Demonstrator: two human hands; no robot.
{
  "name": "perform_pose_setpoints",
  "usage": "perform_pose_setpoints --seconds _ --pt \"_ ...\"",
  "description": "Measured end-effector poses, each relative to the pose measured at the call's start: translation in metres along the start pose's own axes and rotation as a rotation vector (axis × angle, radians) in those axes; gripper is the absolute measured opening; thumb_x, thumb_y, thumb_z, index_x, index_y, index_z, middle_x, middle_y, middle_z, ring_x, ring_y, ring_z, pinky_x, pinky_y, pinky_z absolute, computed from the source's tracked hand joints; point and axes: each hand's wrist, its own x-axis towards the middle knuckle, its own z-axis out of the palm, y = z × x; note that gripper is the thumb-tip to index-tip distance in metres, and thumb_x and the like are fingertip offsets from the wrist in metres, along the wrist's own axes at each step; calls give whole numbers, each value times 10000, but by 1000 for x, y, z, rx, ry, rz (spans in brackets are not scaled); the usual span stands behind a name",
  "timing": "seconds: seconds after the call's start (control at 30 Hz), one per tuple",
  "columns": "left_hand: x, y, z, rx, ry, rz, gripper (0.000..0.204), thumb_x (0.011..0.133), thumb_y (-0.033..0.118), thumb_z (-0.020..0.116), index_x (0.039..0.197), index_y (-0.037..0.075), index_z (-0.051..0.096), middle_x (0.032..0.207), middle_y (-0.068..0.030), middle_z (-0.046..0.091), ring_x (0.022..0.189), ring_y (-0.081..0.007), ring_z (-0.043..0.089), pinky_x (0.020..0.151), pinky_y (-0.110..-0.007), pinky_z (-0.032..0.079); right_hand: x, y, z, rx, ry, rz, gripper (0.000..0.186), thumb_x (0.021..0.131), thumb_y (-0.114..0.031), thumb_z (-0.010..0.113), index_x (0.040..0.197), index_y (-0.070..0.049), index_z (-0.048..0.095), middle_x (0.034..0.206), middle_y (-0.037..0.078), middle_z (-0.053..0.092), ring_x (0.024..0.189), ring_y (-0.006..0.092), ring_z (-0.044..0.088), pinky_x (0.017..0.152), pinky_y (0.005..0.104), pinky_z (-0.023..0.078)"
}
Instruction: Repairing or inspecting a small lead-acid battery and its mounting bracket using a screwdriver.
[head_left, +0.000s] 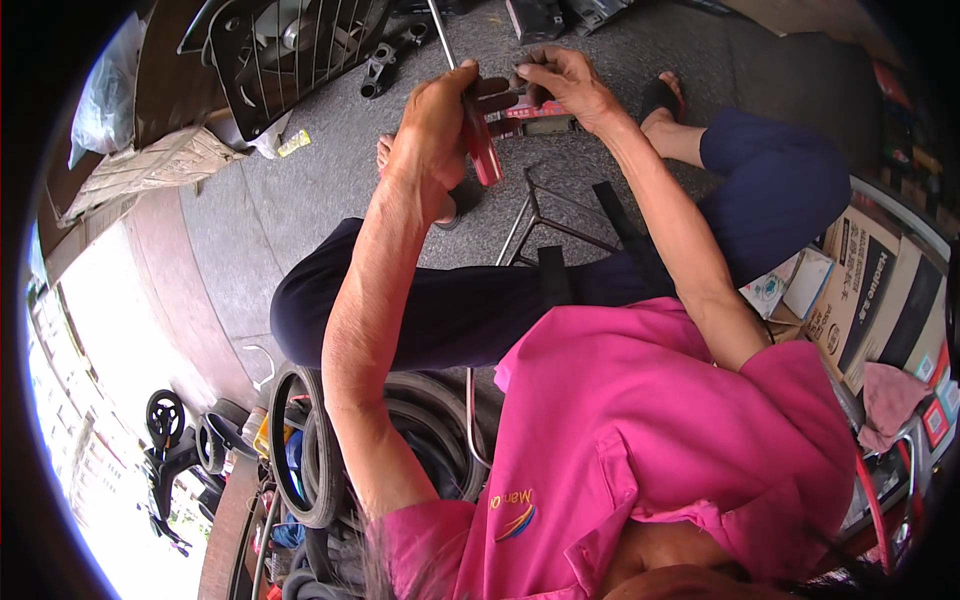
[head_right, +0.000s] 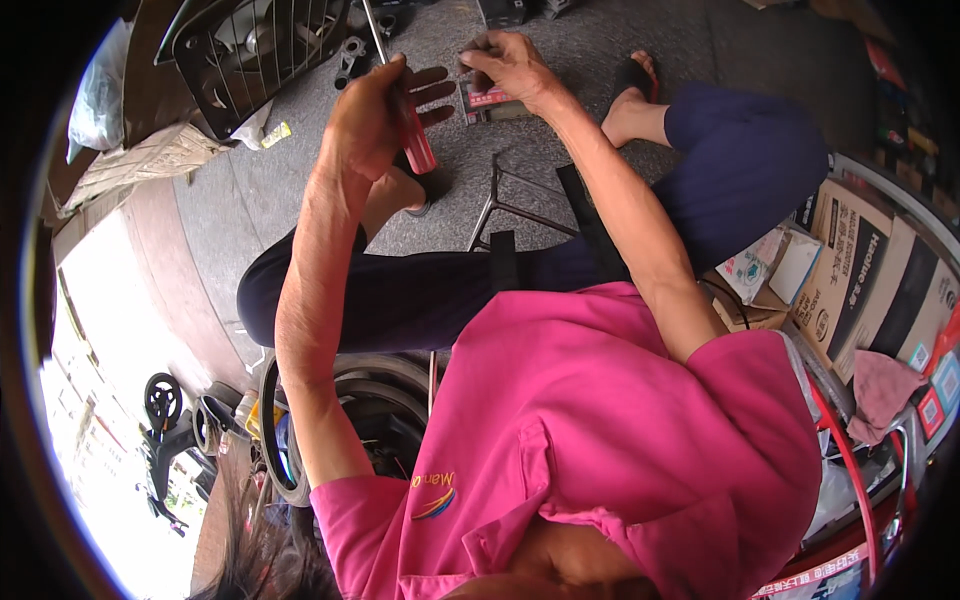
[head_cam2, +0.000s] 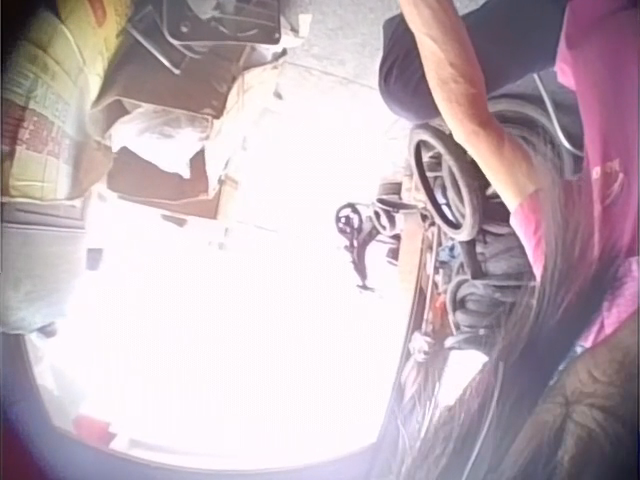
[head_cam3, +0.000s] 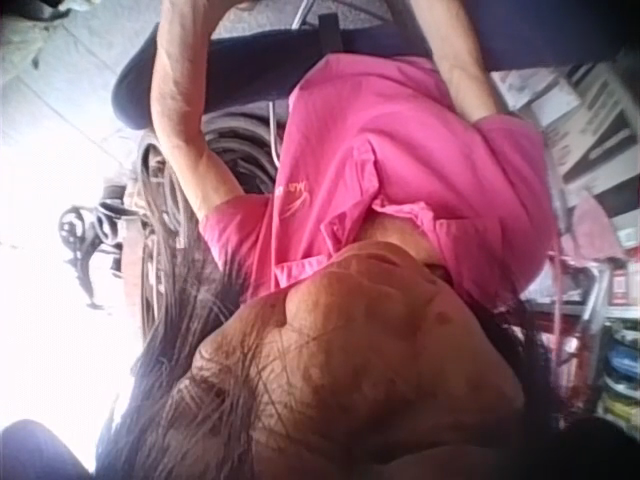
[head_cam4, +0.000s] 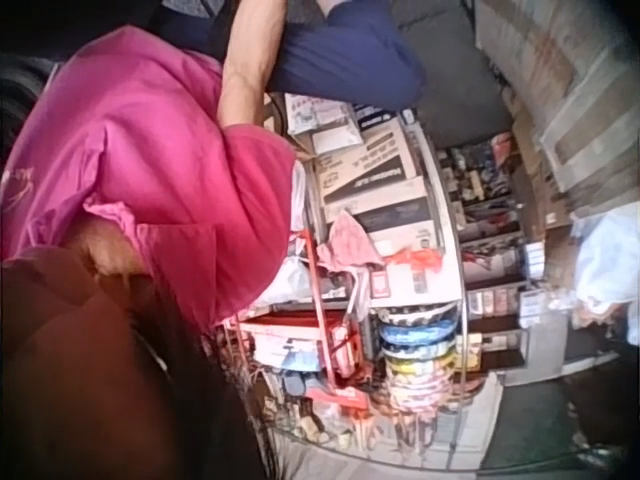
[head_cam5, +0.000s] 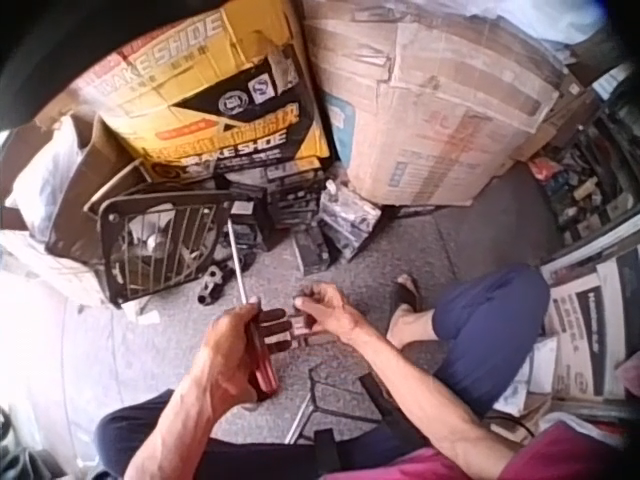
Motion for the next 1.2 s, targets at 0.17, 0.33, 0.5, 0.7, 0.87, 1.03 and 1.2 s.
perform_pose_setpoints --seconds 0.17,0.33,0.5,0.7,0.87,1.03,1.2 --pt "-11 21 0 76 -121 102 255 948 235 386 875 22 506 1047 -209 611 943 -271 604 785 -346 473 -1 84 0 -289 68 195 205 802 -164 657 867 28 630 653 54 624 507 106 582 477 256 471" --pt "-17 25 1 85 -113 170 264 939 232 423 933 -8 534 1008 -193 627 871 -237 628 747 -314 478 -8 131 17 -463 36 303 145 752 -100 663 840 14 655 648 75 645 539 124 624 538 280 494" --pt "-20 24 4 113 -115 197 328 917 218 476 1053 -77 515 932 -190 636 775 -223 644 716 -313 499 -4 136 18 -536 34 349 133 741 -109 664 827 -8 668 681 88 657 581 152 640 575 284 496" --pt "-23 25 5 120 -96 189 353 924 240 471 1083 -75 498 934 -185 636 773 -221 648 710 -312 505 -6 123 20 -699 -52 293 165 723 -149 672 864 -65 690 780 96 675 732 195 652 676 313 499" --pt "-9 17 8 104 -123 171 222 920 212 483 933 -4 535 955 -196 640 780 -216 651 698 -288 500 -12 117 7 -785 -17 290 176 723 -151 667 881 -78 693 821 93 678 768 201 652 694 316 500" --pt "-22 24 7 120 -73 167 222 919 206 482 939 -9 535 950 -195 641 781 -215 651 696 -287 500 -7 107 29 -795 -48 303 177 736 -173 651 884 -85 692 832 104 673 792 222 649 715 326 498" --pt "-25 23 0 150 -85 189 247 911 217 506 992 -15 540 952 -187 644 784 -216 650 700 -283 499 -11 100 47 -987 -34 218 155 746 -186 636 843 -78 688 847 131 664 817 271 642 731 366 500"
